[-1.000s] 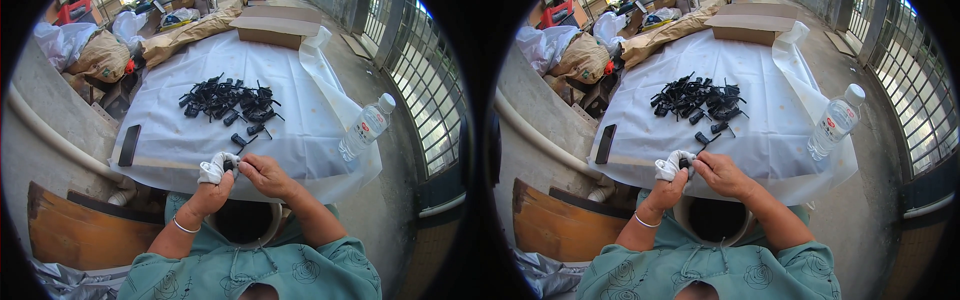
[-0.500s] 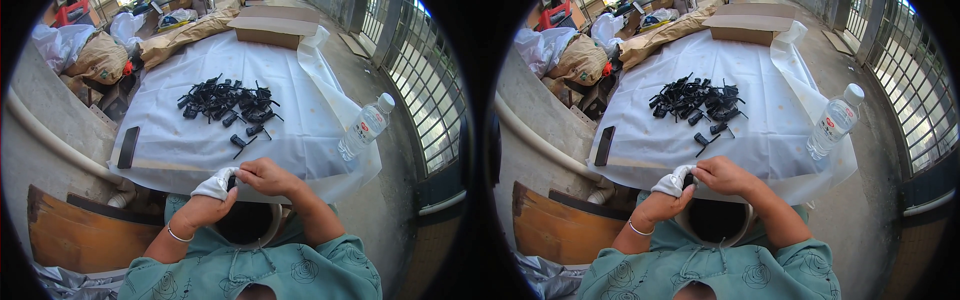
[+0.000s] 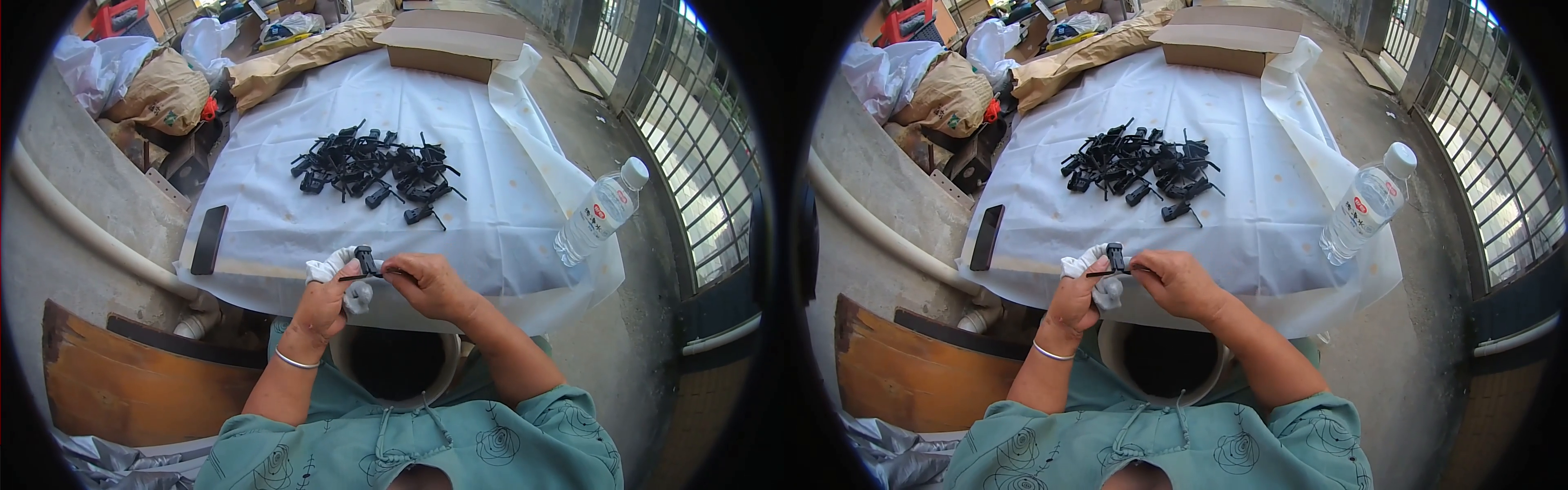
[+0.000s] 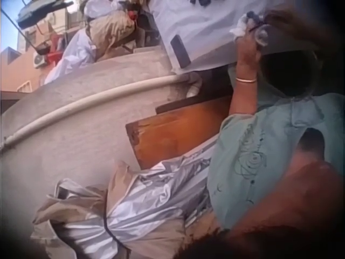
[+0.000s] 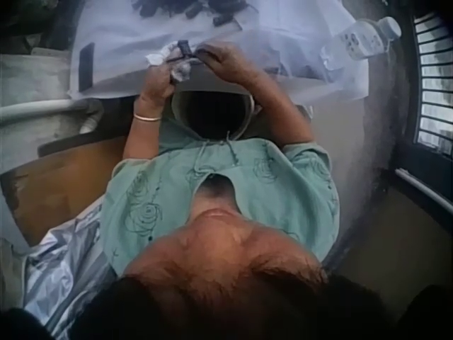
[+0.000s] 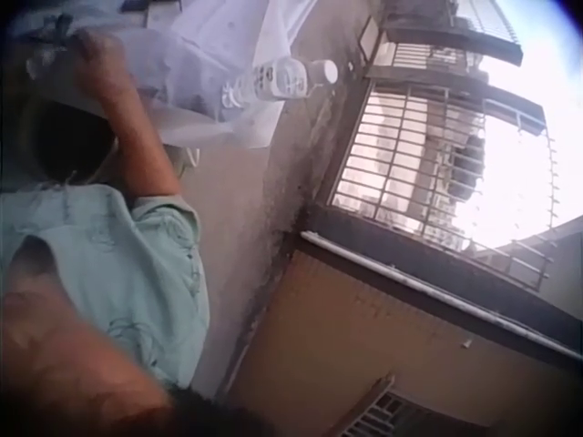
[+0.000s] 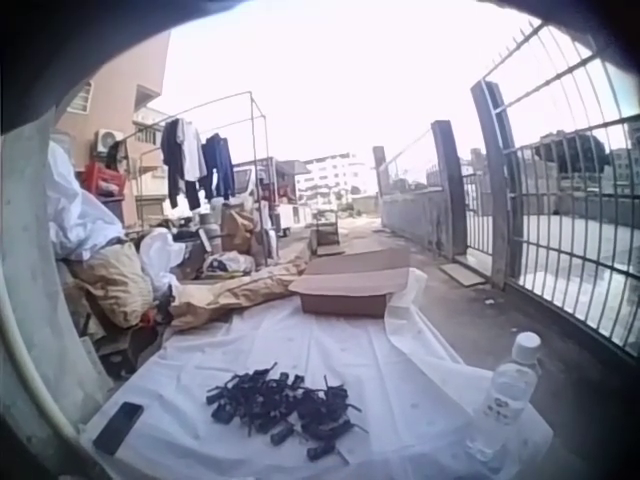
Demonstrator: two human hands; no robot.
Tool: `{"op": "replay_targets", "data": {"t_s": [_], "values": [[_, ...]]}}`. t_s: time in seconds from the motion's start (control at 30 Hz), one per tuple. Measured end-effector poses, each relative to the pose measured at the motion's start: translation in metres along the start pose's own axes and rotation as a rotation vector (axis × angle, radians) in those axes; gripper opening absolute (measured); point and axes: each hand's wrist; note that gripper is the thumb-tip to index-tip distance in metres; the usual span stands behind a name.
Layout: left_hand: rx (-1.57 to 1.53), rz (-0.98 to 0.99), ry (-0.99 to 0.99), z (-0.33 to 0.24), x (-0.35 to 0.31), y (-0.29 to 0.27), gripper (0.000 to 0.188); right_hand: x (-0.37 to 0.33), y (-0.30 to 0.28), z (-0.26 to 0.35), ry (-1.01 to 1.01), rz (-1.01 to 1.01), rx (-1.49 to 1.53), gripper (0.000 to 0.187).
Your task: Wiping and inspecting small black plastic components with a cloth.
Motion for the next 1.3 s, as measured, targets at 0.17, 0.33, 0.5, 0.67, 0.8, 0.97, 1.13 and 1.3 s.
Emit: {"op": "replay_targets", "data": {"t_s": [0.17, 0.33, 0.5, 0.67, 0.8, 0.97, 1.13, 1.3], "values": [[-0.128, 0.085, 0.044, 0.004, -0.003, 0.011, 0.023, -0.001, -0.01, 0.021, -0.007, -0.019, -0.134, 0.017], [0.386, 0.026, 0.273, 0.005, -0.01, 0.028, 0.027, -0.006, 0.0, 0.032, -0.045, -0.165, -0.096, 0.017], [0.292, 0.139, 0.205, 0.012, -0.016, 0.033, 0.027, -0.008, 0.005, 0.024, 0.289, -0.182, 0.19, 0.017], [0.452, 0.121, 0.267, 0.01, -0.02, 0.034, 0.029, 0.0, -0.014, 0.026, 0.339, 0.083, 0.317, 0.021], [0.556, 0.059, 0.36, 0.011, -0.017, 0.035, 0.03, -0.003, -0.014, 0.022, 0.205, 0.081, 0.154, 0.025], [0.824, 0.089, 0.629, 0.015, -0.016, 0.037, 0.027, -0.007, 0.0, 0.016, 0.27, 0.108, 0.201, 0.023], [1.093, 0.065, 0.745, 0.017, -0.018, 0.033, 0.024, -0.012, 0.02, 0.012, 0.354, 0.034, 0.288, 0.024], [0.742, 0.083, 0.522, 0.008, -0.012, 0.024, 0.031, -0.005, 0.001, 0.014, 0.291, 0.084, 0.361, 0.021]]}}
Point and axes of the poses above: each hand's wrist, its own x-axis towards the middle knuckle, its own y-axis out of the palm, z = x × y, and after that the axes turned 11 degrees about -x, right-handed
